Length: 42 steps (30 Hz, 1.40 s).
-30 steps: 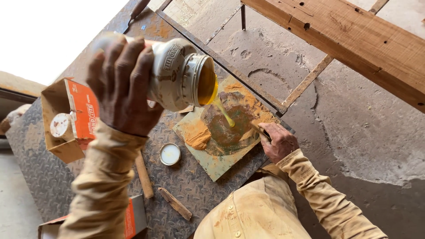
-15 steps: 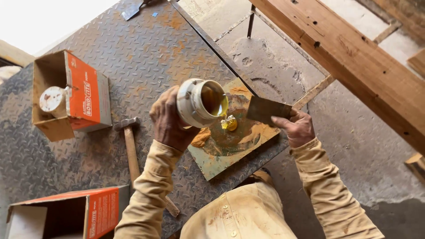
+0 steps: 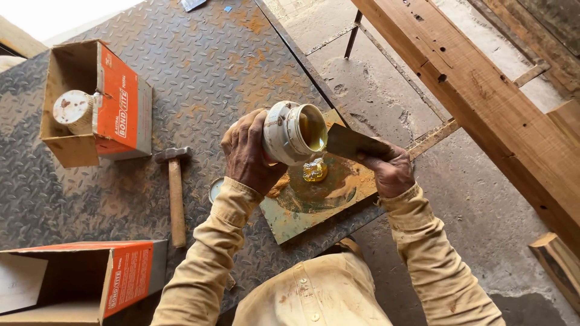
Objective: The person scrapes the surface of a long wooden plank with a small metal scraper blade, working along holes and marks on the board. They then carry the scraper to a work table, place a board with wood filler powder on it, and pour liquid hardener from a bottle onto the filler to mix a patching compound.
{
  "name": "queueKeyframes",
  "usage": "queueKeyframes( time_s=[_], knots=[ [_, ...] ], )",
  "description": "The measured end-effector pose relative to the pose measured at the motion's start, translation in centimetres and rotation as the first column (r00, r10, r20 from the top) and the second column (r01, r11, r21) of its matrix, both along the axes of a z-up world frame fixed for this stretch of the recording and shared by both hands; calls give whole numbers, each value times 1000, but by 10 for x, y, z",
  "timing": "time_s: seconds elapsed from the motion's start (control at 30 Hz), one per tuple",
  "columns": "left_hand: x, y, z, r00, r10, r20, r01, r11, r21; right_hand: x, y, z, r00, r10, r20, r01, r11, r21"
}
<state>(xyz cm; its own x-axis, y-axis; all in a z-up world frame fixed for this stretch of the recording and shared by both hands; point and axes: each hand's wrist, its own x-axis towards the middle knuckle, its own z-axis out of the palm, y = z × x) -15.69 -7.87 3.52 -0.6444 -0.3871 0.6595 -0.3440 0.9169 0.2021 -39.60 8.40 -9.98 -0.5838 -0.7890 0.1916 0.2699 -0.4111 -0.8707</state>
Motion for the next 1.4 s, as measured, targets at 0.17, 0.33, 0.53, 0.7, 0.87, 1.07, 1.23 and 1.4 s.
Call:
queueKeyframes(
  time_s=[0.17,0.33,0.53,0.7,0.87,1.07,1.23,1.4],
  knots=[
    [-3,-4,-4,999,29,30,-29,1000,6,4,13,20,980,19,-198,4,993,117],
    [-3,-10,-14,997,56,53,-54,998,-35,8,20,31,945,39,-324,25,981,191],
    [5,-16,-13,993,114,-33,-108,985,137,9,24,36,832,67,-550,130,942,311],
    [25,-21,-21,972,127,-199,-69,959,276,44,21,-6,353,-56,-934,313,948,62],
    [52,-17,-27,926,31,-376,115,926,360,77,37,-79,-269,99,-958,405,914,-19],
    [75,1,-24,917,214,-337,-57,906,420,56,45,15,-41,438,-898,335,852,401],
    [91,5,-39,897,143,-417,69,889,453,21,27,34,518,389,-762,251,783,570],
    [88,7,-30,869,97,-485,204,824,529,12,12,8,815,237,-529,95,846,525]
  ],
)
